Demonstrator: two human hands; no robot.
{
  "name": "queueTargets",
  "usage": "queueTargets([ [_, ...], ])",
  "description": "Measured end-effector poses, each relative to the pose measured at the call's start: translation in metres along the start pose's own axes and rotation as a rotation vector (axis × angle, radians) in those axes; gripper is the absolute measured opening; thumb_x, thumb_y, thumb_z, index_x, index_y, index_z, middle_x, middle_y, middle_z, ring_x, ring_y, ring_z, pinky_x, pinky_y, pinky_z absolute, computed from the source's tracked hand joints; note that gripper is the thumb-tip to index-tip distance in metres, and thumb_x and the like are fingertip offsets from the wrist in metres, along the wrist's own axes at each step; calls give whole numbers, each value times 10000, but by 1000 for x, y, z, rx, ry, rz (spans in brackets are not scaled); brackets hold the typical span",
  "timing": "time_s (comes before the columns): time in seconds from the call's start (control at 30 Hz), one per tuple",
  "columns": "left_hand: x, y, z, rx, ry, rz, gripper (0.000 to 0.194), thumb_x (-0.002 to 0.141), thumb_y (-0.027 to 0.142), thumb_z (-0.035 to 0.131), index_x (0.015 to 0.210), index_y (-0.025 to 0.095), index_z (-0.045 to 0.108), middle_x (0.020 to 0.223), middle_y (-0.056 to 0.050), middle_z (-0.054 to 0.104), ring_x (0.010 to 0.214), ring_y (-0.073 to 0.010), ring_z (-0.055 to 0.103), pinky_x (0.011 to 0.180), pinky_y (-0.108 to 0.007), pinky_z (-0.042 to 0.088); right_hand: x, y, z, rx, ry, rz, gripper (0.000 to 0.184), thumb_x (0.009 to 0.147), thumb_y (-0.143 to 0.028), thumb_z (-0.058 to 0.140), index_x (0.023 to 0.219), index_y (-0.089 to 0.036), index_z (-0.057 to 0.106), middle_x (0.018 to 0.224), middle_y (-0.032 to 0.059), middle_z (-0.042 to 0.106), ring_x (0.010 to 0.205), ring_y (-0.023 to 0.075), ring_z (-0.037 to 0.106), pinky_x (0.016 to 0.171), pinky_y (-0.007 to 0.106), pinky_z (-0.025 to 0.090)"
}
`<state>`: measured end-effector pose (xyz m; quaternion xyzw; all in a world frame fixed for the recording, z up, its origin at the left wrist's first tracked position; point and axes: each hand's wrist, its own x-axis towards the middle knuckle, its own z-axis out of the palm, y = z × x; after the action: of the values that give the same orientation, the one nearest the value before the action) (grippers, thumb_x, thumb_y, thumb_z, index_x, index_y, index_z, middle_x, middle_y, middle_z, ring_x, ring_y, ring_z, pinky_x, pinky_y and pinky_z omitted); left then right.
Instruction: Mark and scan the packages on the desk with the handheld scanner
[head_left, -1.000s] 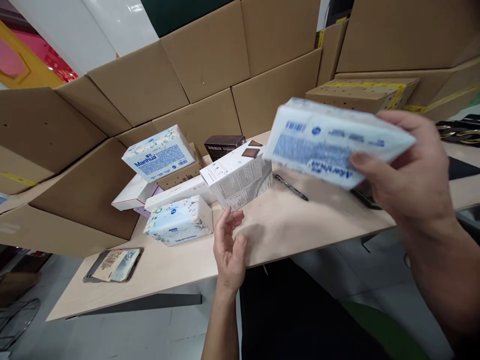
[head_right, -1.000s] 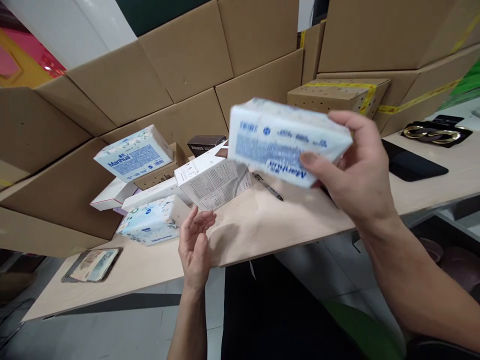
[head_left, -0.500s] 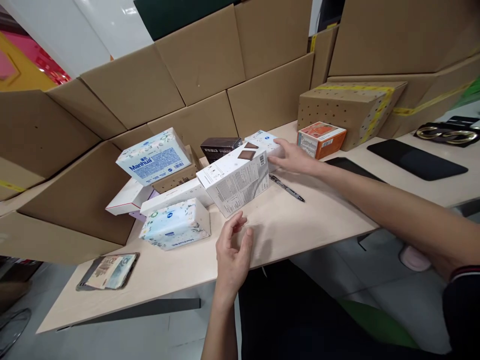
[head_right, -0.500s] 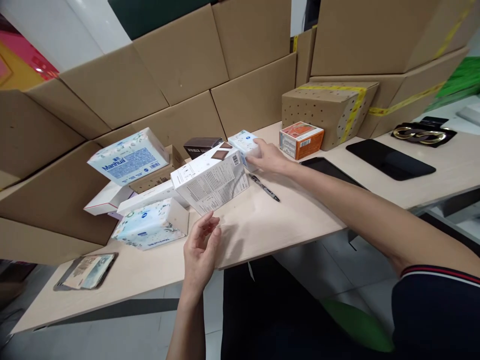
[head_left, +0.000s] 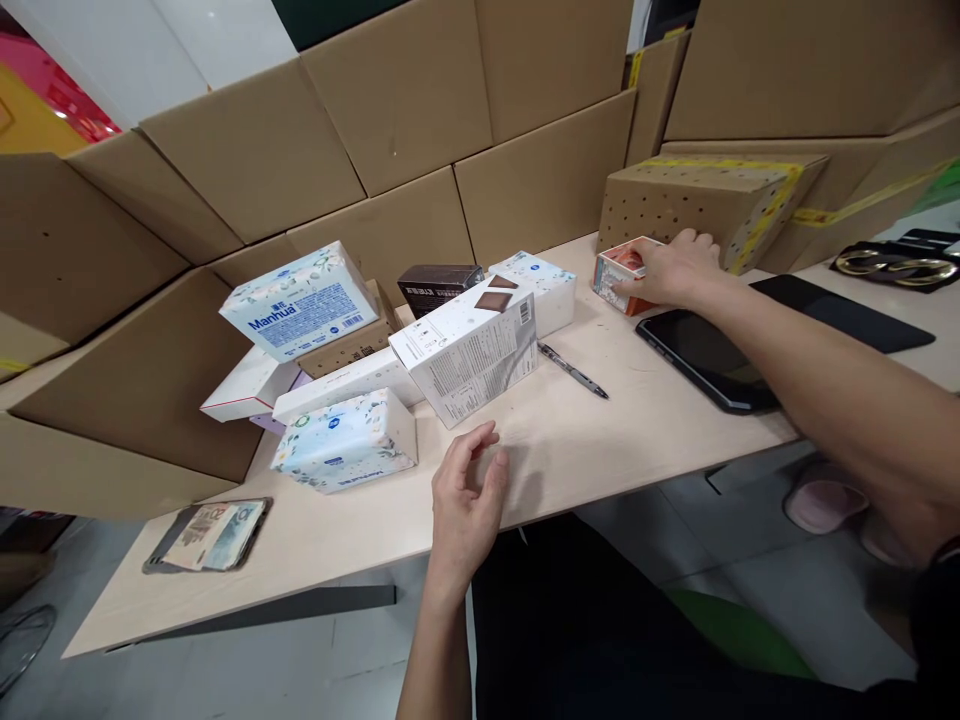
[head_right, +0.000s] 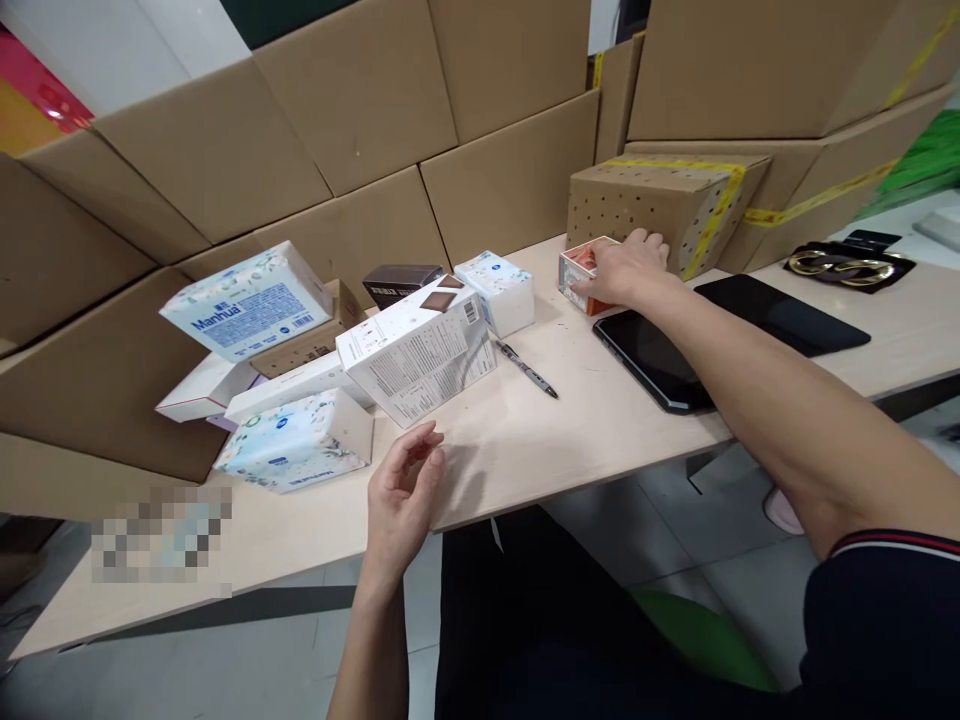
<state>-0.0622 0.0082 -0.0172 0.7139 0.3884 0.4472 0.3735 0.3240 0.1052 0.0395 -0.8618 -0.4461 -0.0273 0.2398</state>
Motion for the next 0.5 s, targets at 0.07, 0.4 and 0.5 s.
queueTargets([
  [0.07, 0, 0, 0, -1, 3, -6, 304, 940, 386, 645, 1217, 267, 689, 1138, -78, 705, 1076, -203, 665, 983, -383, 534, 2, 1, -3, 27, 6, -12, 663, 635, -516, 820, 1051, -26, 661, 1279, 309, 564, 1249, 494, 493, 965, 627, 371],
  [0.4, 0, 1, 3, -20, 106, -31, 315, 921, 403, 665, 1188, 242, 707, 1140, -87, 709, 1072, -212, 669, 980, -382, 531, -129, -9, -62, 374, 360, -507, 634, 776, -459, 705, 1356, -228, 592, 1214, 132, 622, 1189, 358, 565, 1034, 609, 464],
  [0.5, 1, 1, 5, -46, 142, -14, 322, 925, 416, 657, 1186, 233, 700, 1163, -93, 703, 1095, -217, 666, 986, -379, 528, -193, -26, -57, 485, 147, -772, 639, 787, -464, 734, 1371, -270, 560, 1302, 126, 568, 1195, 324, 590, 1019, 539, 512],
])
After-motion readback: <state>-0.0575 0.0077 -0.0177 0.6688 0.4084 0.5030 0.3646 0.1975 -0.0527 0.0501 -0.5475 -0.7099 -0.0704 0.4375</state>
